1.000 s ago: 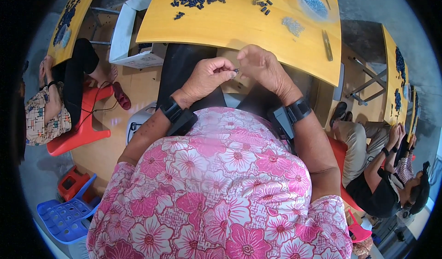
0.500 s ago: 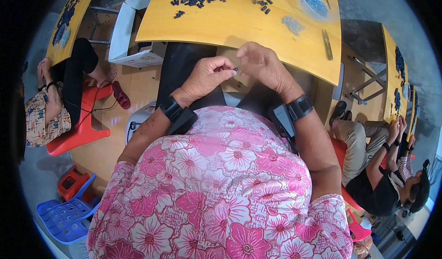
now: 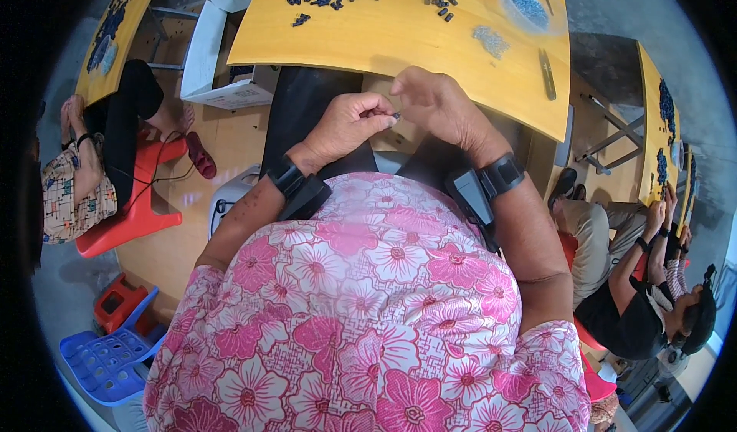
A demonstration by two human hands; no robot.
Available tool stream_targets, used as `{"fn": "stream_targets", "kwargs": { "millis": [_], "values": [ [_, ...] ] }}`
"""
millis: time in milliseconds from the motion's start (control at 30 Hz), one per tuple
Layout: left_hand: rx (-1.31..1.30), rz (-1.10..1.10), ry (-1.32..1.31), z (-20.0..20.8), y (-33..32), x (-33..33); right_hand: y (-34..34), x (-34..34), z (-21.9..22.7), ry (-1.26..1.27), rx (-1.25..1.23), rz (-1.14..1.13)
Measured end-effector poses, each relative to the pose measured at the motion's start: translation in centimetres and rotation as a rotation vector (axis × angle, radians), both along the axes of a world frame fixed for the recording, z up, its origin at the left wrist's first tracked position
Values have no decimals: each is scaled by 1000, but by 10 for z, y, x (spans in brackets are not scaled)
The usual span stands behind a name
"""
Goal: Assembling or sorting small blue and white plastic electronic parts by hand at a workbench.
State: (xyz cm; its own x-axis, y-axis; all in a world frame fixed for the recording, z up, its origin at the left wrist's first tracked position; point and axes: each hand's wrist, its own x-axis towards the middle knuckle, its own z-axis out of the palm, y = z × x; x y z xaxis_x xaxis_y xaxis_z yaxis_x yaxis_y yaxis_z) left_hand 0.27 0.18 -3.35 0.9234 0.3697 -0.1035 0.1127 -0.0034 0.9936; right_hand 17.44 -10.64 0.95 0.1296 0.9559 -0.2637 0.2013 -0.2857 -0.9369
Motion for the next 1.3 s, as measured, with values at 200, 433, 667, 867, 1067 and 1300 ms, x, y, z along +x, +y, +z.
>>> {"fn": "stream_targets", "kwargs": {
  "millis": [200,433,667,867,1067,1300],
  "values": [
    [-53,-18,47,-2,0,-2,10,-12,23,-368,-20,110],
    [-99,12,-4,-13,0,-2,9,-18,24,-470,79,120],
    [-115,-9,-24,-9,0,-4,4,-19,18,-458,143,129],
    [-204,12,-45,-7,1,-2,1,-23,8,-67,143,-16],
    [-238,76,-128,-9,4,-1,0,-19,8,-21,114,-153],
    [-257,22,-134,-10,6,-3,2,-21,8,-358,99,-49]
  ]
}}
